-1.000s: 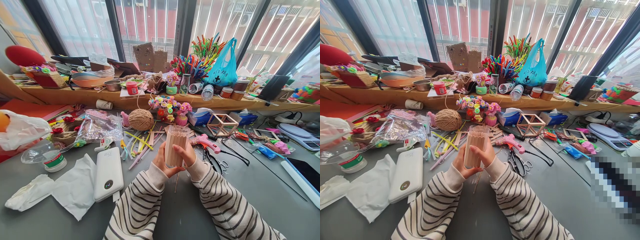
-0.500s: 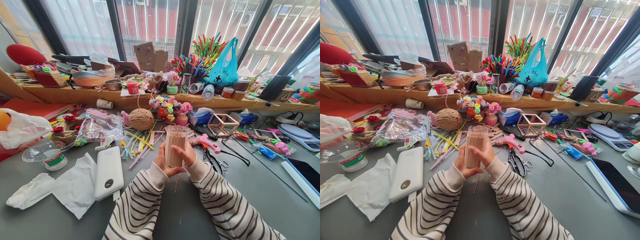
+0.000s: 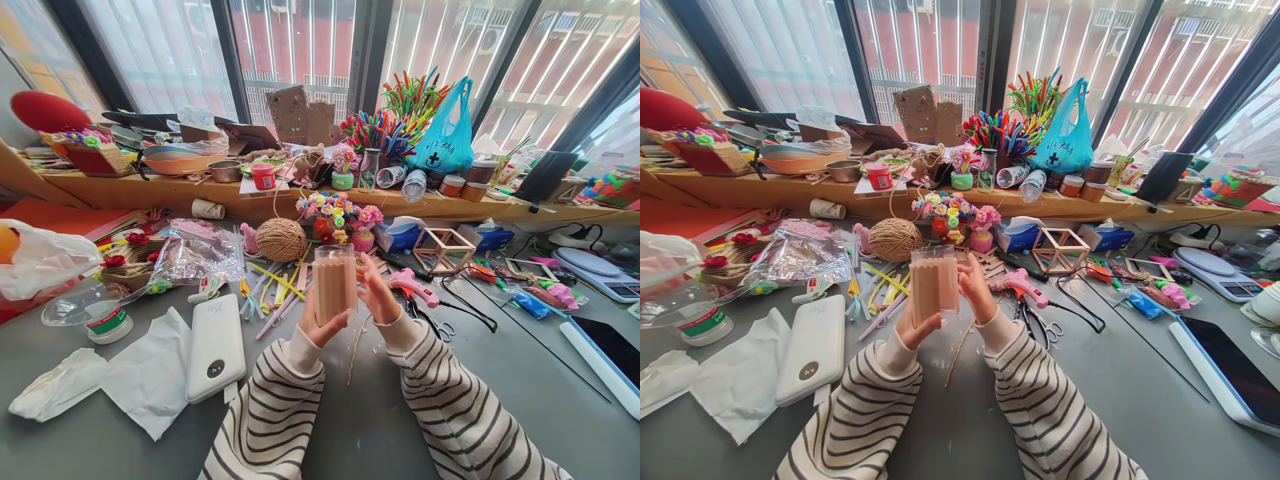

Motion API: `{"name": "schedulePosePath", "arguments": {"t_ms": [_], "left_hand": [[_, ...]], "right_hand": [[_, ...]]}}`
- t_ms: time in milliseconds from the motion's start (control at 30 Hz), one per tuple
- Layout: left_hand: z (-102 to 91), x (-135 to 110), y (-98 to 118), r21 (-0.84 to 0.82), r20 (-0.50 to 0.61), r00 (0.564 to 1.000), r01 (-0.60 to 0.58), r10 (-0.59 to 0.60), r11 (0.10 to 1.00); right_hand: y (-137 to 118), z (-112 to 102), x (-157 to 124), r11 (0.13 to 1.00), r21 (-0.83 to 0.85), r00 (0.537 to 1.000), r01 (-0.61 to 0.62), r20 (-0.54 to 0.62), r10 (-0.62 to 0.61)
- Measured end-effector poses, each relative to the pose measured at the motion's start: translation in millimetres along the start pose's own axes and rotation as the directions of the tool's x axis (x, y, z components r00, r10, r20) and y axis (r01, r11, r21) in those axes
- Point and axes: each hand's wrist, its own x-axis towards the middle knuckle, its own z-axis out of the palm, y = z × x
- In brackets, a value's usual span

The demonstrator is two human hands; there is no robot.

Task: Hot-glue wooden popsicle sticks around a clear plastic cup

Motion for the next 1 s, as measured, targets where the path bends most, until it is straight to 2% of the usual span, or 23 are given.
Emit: {"name": "schedulePosePath", "arguments": {"t_ms": [67, 133, 167, 233, 333, 533, 633, 733, 833, 900, 1000], "left_hand": [[-5.3, 4, 1, -0.194, -0.010, 0.995, 0.100, -0.104, 0.976], [-10.6, 7, 2, -0.374, -0.039, 0.977, 0.180, -0.209, 0.910], [-12.8, 8, 2, -0.439, -0.056, 0.969, 0.193, -0.241, 0.878], [-15.7, 9, 3, -0.516, -0.087, 0.963, 0.176, -0.255, 0.839], [-16.9, 9, 5, -0.551, -0.106, 0.960, 0.161, -0.260, 0.819], [-16.1, 12, 2, -0.555, -0.209, 0.934, 0.131, -0.290, 0.821], [-15.3, 12, 4, -0.554, -0.212, 0.935, 0.126, -0.285, 0.823], [-13.9, 11, 7, -0.538, -0.223, 0.933, 0.124, -0.283, 0.834], [-13.4, 10, 7, -0.507, -0.250, 0.923, 0.133, -0.293, 0.852], [-13.9, 10, 6, -0.504, -0.253, 0.922, 0.135, -0.295, 0.853], [-15.6, 11, 5, -0.519, -0.231, 0.924, 0.149, -0.306, 0.842]], "right_hand": [[-8, -12, 6, 0.997, 0.077, 0.995, -0.027, -0.098, 0.034], [-15, -25, 12, 0.998, 0.062, 0.965, 0.021, -0.262, -0.004], [-18, -31, 14, 0.998, 0.038, 0.945, 0.042, -0.325, -0.027], [-20, -40, 18, 0.999, 0.008, 0.931, 0.053, -0.363, -0.047], [-18, -44, 18, 0.995, -0.086, 0.942, 0.048, -0.328, -0.074], [0, -24, 11, 0.964, -0.262, 0.974, 0.037, -0.204, -0.093], [4, -22, 10, 0.937, -0.349, 0.986, 0.025, -0.145, -0.081], [-1, -37, 14, 0.899, -0.438, 0.981, -0.003, -0.175, -0.082], [-9, -62, 21, 0.831, -0.550, 0.968, -0.082, -0.241, -0.064], [-14, -79, 24, 0.753, -0.641, 0.961, -0.150, -0.272, -0.040], [-19, -100, 24, 0.568, -0.787, 0.954, -0.239, -0.299, -0.013]]}}
